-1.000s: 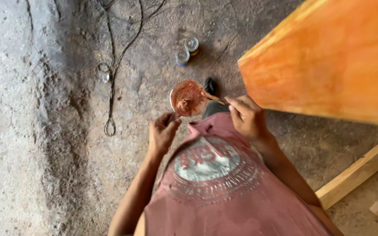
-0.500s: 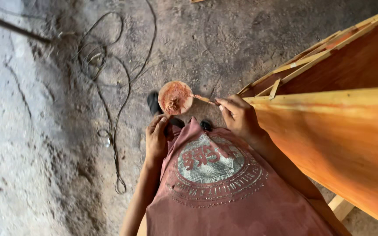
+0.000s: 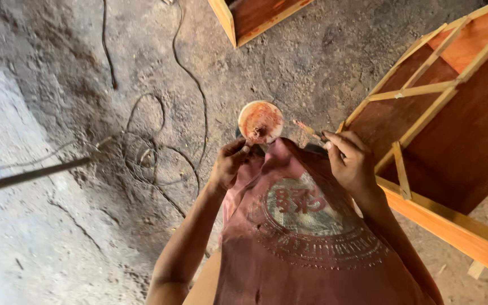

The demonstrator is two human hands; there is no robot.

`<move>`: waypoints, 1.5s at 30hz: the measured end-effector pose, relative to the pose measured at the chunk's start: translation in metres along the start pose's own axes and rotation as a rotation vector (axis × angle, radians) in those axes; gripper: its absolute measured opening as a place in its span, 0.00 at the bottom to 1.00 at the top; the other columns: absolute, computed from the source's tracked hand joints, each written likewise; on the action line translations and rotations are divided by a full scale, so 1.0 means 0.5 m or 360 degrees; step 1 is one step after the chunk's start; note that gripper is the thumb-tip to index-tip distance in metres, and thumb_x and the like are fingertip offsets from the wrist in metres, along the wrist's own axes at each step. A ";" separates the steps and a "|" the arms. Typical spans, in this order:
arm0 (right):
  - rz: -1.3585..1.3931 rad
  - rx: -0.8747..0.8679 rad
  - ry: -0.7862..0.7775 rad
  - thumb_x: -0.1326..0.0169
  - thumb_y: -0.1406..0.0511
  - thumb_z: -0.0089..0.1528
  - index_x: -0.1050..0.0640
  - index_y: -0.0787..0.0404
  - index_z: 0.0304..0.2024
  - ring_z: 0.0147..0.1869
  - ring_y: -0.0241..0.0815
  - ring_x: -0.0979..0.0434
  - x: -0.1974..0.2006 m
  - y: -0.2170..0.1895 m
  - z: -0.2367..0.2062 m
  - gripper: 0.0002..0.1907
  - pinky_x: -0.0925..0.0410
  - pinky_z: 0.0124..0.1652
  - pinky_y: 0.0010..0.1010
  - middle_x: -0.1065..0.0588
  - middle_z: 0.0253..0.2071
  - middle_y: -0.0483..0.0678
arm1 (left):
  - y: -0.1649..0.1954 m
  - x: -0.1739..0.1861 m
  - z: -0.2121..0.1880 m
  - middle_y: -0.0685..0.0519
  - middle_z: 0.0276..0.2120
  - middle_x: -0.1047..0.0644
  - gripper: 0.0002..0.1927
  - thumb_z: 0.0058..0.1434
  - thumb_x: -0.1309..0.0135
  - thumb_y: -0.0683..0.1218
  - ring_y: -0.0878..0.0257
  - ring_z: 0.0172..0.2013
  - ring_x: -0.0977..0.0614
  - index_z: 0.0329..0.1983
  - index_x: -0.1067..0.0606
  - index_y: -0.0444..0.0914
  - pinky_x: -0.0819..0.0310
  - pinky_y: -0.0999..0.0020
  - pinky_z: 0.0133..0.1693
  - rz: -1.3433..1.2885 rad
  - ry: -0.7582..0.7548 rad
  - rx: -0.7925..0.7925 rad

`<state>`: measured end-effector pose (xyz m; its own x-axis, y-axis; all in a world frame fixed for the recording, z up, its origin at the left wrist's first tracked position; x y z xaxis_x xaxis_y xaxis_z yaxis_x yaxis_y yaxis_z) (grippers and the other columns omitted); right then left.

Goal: The person sits on the floor holding a bowl of reddish wood filler and uses a small stick to dab filler into holes and gaps along the edge of a wooden cabinet frame. They work along the frame section by section, then stand and reposition the cabinet before continuing to fill spots.

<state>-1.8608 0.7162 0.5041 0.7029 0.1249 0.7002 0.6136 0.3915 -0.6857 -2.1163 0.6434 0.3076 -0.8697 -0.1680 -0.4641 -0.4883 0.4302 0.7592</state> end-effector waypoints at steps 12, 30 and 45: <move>0.0224 -0.0198 0.0036 0.45 0.73 0.68 0.20 0.64 0.53 0.45 0.51 0.20 -0.081 0.268 0.257 0.11 0.28 0.43 0.37 0.24 0.44 0.54 | 0.026 0.010 0.234 0.50 0.24 0.24 0.10 0.61 0.42 0.46 0.65 0.25 0.25 0.32 0.28 0.36 0.29 0.66 0.28 0.1278 0.0570 0.0221; 0.0170 -0.0168 -0.0232 0.46 0.75 0.66 0.23 0.65 0.58 0.48 0.56 0.21 -0.494 0.624 0.341 0.18 0.26 0.45 0.41 0.25 0.48 0.57 | -0.312 0.046 0.563 0.34 0.30 0.28 0.12 0.69 0.50 0.42 0.36 0.29 0.23 0.50 0.35 0.31 0.29 0.47 0.29 0.1654 0.0680 -0.0248; 0.0222 -0.0052 -0.0136 0.45 0.75 0.64 0.23 0.67 0.47 0.44 0.55 0.22 -0.421 0.546 0.415 0.09 0.29 0.40 0.40 0.24 0.44 0.57 | -0.139 0.035 0.429 0.47 0.23 0.26 0.07 0.67 0.47 0.42 0.63 0.23 0.27 0.38 0.33 0.36 0.29 0.64 0.25 0.0776 0.1242 -0.0049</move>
<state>-1.9158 0.9862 0.2109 0.7497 0.2532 0.6113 0.5247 0.3353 -0.7824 -2.0819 0.8007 0.1488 -0.7763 -0.5298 0.3416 -0.0467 0.5888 0.8069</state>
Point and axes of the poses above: each hand's wrist, its own z-axis towards the middle knuckle, its own x-axis out of the back of the hand, y = z × x, the point moved 9 cm from there along z, towards the middle knuckle
